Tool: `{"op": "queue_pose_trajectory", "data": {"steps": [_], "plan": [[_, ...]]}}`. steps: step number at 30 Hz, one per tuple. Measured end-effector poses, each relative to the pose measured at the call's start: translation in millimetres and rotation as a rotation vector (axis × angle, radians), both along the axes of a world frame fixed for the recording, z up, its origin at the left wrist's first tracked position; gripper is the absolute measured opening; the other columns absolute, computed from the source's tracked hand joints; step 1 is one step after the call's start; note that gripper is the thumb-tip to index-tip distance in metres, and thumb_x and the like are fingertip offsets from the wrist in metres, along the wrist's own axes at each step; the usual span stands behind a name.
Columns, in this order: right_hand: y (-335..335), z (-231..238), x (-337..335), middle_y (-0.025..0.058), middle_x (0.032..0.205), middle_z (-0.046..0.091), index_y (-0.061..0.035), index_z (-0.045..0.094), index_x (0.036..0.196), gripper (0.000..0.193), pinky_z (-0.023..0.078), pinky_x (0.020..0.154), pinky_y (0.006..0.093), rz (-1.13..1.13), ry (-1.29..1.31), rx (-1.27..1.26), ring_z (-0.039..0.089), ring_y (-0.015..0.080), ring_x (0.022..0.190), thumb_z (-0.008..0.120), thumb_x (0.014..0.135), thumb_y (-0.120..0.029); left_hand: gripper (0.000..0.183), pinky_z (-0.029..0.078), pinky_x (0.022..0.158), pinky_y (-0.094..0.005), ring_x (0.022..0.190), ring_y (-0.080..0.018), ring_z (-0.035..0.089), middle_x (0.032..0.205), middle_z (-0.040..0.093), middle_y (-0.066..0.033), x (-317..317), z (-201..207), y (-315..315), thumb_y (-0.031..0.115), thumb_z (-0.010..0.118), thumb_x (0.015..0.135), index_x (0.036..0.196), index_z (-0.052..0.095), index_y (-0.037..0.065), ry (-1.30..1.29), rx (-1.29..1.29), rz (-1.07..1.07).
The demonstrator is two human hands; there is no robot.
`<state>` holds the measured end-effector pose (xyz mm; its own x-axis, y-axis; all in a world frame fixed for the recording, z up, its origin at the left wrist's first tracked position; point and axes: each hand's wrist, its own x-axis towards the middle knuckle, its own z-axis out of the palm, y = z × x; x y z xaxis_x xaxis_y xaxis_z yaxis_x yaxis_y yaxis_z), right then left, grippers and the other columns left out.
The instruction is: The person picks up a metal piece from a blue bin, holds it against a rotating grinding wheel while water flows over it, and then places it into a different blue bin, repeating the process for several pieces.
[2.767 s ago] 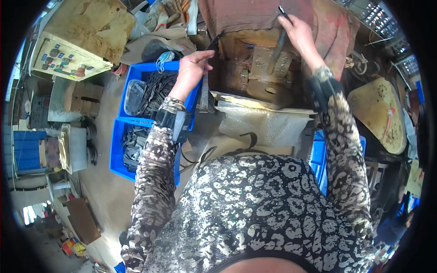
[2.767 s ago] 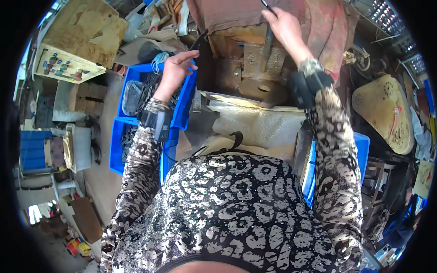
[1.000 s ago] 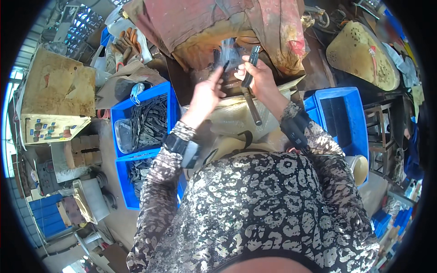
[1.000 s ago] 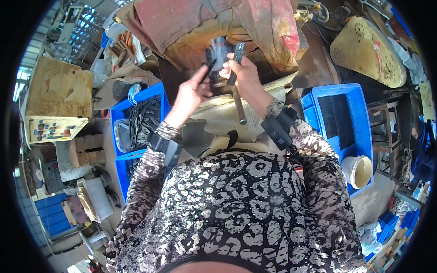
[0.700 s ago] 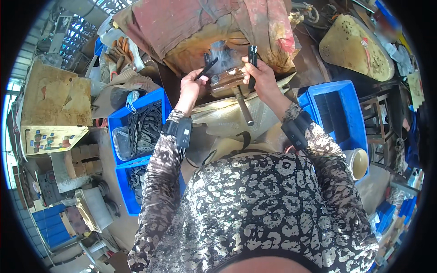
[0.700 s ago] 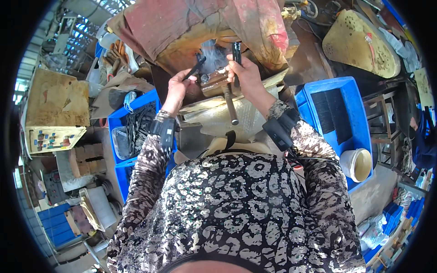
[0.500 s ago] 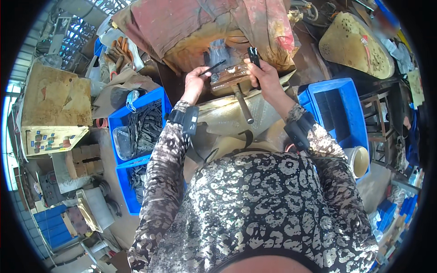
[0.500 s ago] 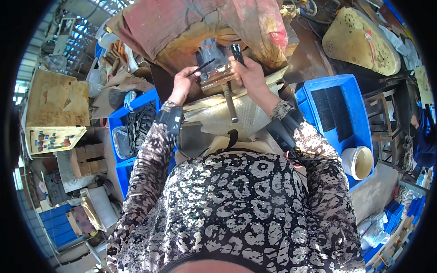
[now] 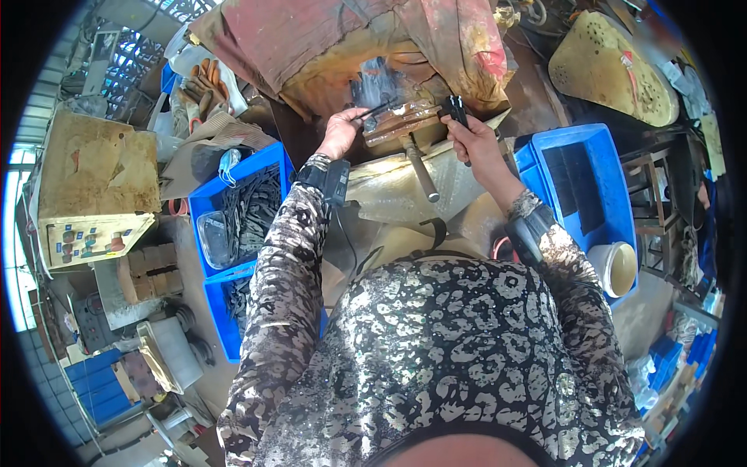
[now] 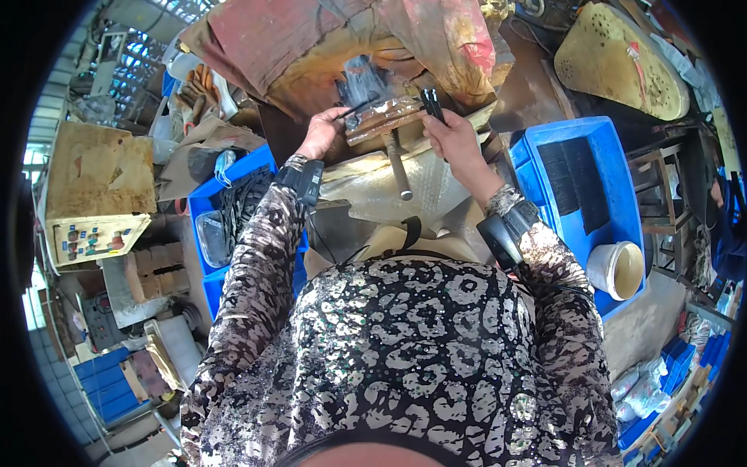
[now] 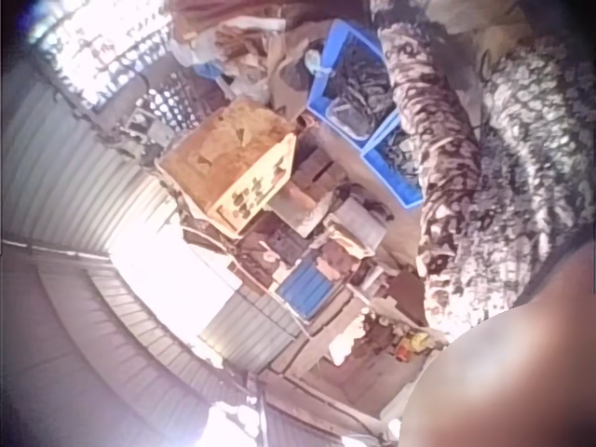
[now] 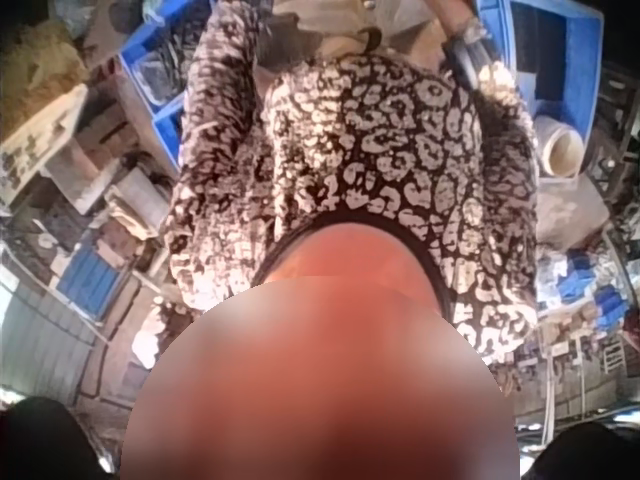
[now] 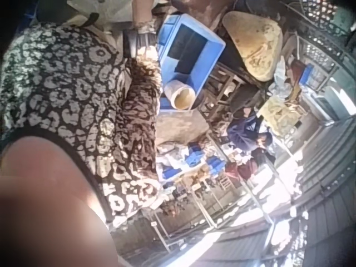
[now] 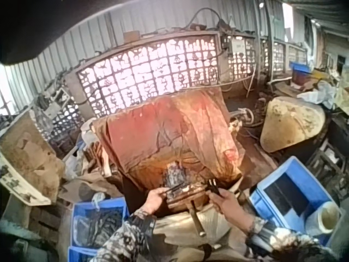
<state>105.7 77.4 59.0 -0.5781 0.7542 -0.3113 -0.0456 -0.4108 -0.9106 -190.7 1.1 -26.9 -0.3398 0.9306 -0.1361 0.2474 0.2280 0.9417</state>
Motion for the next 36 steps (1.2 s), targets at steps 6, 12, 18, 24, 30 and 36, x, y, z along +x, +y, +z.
{"op": "queue_pose_trajectory", "data": {"steps": [6, 12, 18, 24, 30, 36], "plan": [[-6.8, -0.5, 4.6, -0.0048, 0.075, 0.051, -0.0066, 0.064, 0.109, 0.021, 0.031, 0.046, 0.0169, -0.013, -0.028, -0.004, 0.042, 0.0013, 0.056, 0.062, 0.094, -0.022, 0.029, 0.046, 0.092, -0.0303, 0.101, -0.0240, 0.064, 0.106, 0.070, -0.0126, -7.7, -6.4, 0.8, 0.000, 0.059, 0.086, 0.112, 0.070, 0.010, 0.282, -0.097, -0.069], [-11.7, 0.9, 4.4, -0.0050, 0.073, 0.051, -0.0066, 0.064, 0.107, 0.019, 0.030, 0.046, 0.0170, -0.015, -0.039, -0.016, 0.042, 0.0015, 0.055, 0.062, 0.094, -0.021, 0.034, 0.047, 0.091, -0.0392, 0.106, -0.0352, 0.060, 0.112, 0.066, -0.0169, -5.9, 10.0, 4.4, 0.005, 0.057, 0.087, 0.117, 0.066, 0.017, 0.804, -0.243, -0.280], [-13.1, 2.3, -2.6, -0.0056, 0.071, 0.050, -0.0068, 0.064, 0.107, 0.019, 0.029, 0.045, 0.0173, 0.036, -0.071, 0.034, 0.041, 0.0017, 0.053, 0.062, 0.095, -0.021, 0.036, 0.048, 0.089, -0.0399, 0.105, -0.0348, 0.061, 0.112, 0.065, -0.0173, 0.9, 33.9, 9.9, 0.004, 0.057, 0.082, 0.113, 0.067, 0.018, 0.680, -0.341, -0.240], [-1.3, 12.9, -6.1, -0.0033, 0.079, 0.057, -0.0052, 0.063, 0.112, 0.023, 0.036, 0.057, 0.0168, 0.105, -0.127, 0.242, 0.048, 0.0022, 0.065, 0.063, 0.094, -0.018, 0.036, 0.050, 0.085, -0.0402, 0.100, -0.0322, 0.064, 0.105, 0.068, -0.0147, 7.9, 67.1, -20.7, 0.003, 0.055, 0.081, 0.111, 0.068, 0.017, 0.905, -0.206, -0.267], [-17.8, 50.6, 17.1, 0.0075, 0.098, 0.068, -0.0065, 0.059, 0.124, 0.039, 0.048, 0.081, 0.0272, 0.567, -0.285, 0.686, 0.062, 0.0146, 0.089, 0.065, 0.085, -0.006, 0.022, 0.053, 0.083, -0.0354, 0.093, -0.0310, 0.067, 0.101, 0.070, -0.0162, -24.8, 98.9, -69.4, 0.010, 0.060, 0.088, 0.109, 0.068, 0.005, 0.855, 0.184, 0.012], [-24.3, 51.9, 19.6, 0.0147, 0.101, 0.068, -0.0163, 0.060, 0.125, 0.059, 0.052, 0.070, 0.0340, 0.834, -0.249, 0.979, 0.067, 0.0303, 0.083, 0.063, 0.071, 0.008, 0.020, 0.052, 0.080, -0.0418, 0.092, -0.0346, 0.066, 0.095, 0.069, -0.0166, -91.7, 102.4, -201.6, 0.018, 0.060, 0.087, 0.104, 0.071, 0.015, 0.752, -0.175, 0.481]]}}
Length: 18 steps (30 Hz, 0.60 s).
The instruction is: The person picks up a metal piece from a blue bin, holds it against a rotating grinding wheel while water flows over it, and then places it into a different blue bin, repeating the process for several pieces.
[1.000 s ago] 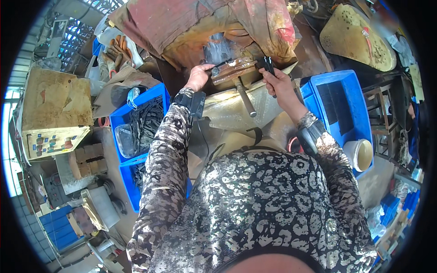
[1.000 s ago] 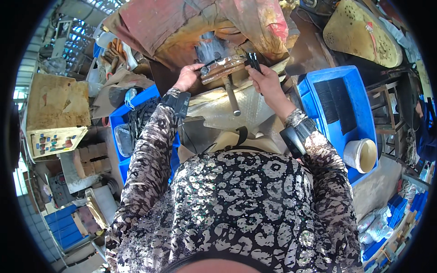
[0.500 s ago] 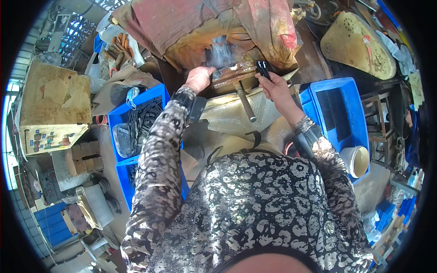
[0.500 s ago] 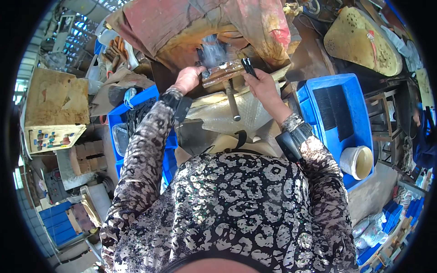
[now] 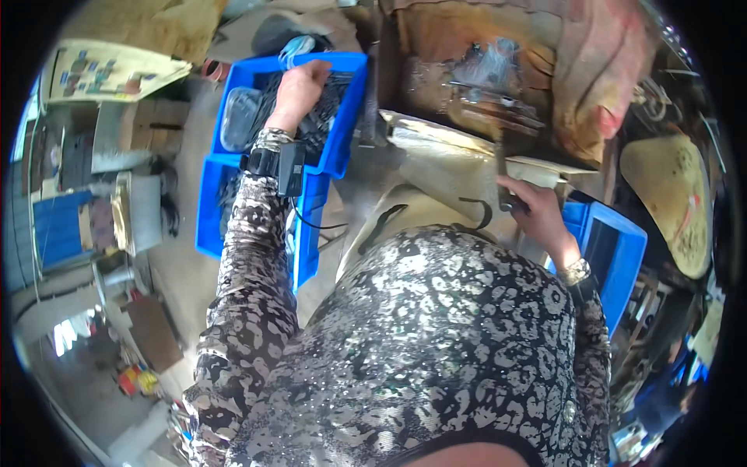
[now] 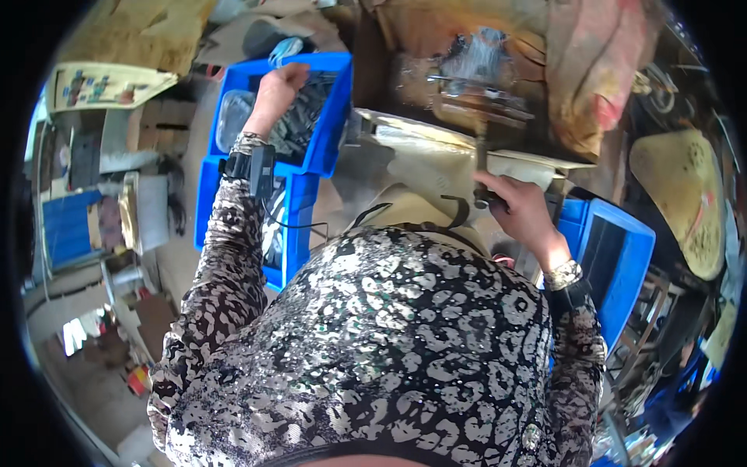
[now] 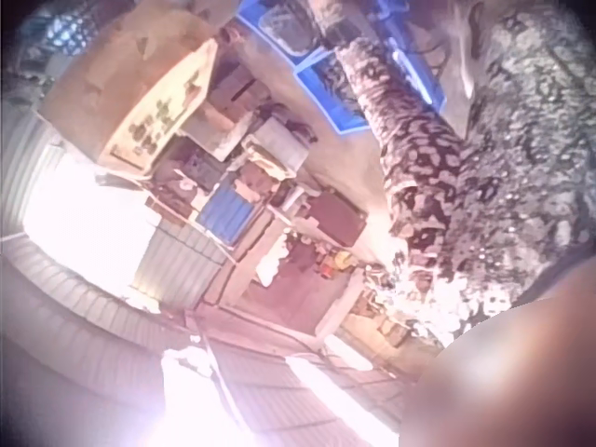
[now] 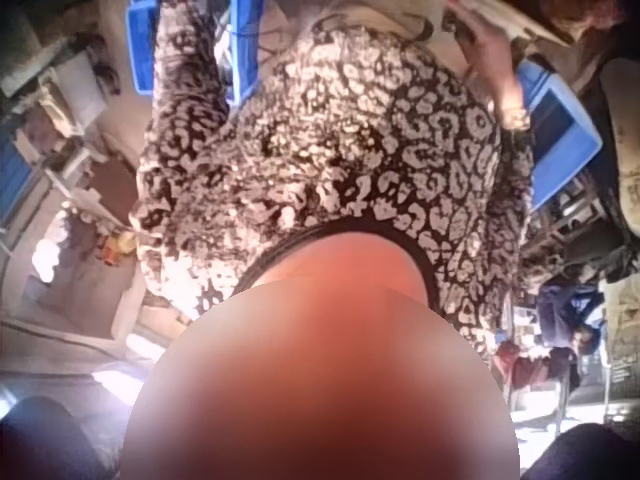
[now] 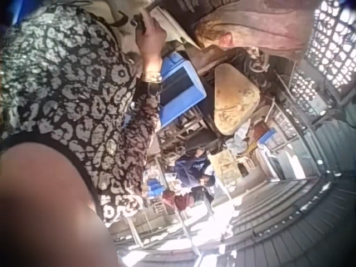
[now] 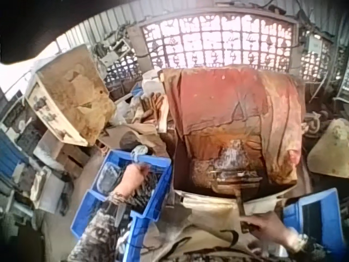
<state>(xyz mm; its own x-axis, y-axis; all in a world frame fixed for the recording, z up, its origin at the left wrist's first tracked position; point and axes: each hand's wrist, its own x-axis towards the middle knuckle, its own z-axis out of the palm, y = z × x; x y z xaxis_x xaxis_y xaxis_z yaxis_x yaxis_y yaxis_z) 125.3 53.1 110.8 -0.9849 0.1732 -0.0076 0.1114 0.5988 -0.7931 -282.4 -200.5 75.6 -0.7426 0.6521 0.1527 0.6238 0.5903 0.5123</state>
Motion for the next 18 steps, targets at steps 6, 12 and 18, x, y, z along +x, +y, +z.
{"op": "queue_pose_trajectory", "data": {"steps": [6, 12, 18], "plan": [[7.7, -10.5, 5.5, 0.0097, 0.079, 0.061, -0.0125, 0.064, 0.113, 0.048, 0.049, 0.058, 0.0360, 0.104, 0.134, 0.280, 0.061, 0.0296, 0.066, 0.070, 0.068, 0.003, 0.026, 0.054, 0.075, -0.0472, 0.086, -0.0374, 0.066, 0.092, 0.069, -0.0164, 14.4, -58.2, -97.3, 0.028, 0.051, 0.088, 0.092, 0.074, 0.015, 0.103, -0.377, 0.170], [7.3, -1.1, -0.3, 0.0103, 0.076, 0.061, -0.0063, 0.063, 0.109, 0.039, 0.048, 0.061, 0.0357, 0.075, 0.206, 0.300, 0.062, 0.0270, 0.066, 0.070, 0.072, 0.004, 0.033, 0.053, 0.080, -0.0466, 0.089, -0.0399, 0.065, 0.092, 0.068, -0.0213, 17.9, -109.9, -112.8, 0.034, 0.056, 0.085, 0.085, 0.072, 0.006, -0.033, -0.564, 0.350], [30.9, 27.1, -31.7, 0.0028, 0.085, 0.064, -0.0071, 0.065, 0.110, 0.033, 0.043, 0.061, 0.0243, -0.283, 0.196, 0.252, 0.054, 0.0110, 0.067, 0.075, 0.079, -0.008, 0.037, 0.054, 0.072, -0.0434, 0.084, -0.0335, 0.068, 0.083, 0.069, -0.0165, 2.9, -147.3, -108.2, 0.047, 0.067, 0.075, 0.086, 0.073, 0.012, -0.092, -0.653, -0.038]]}}
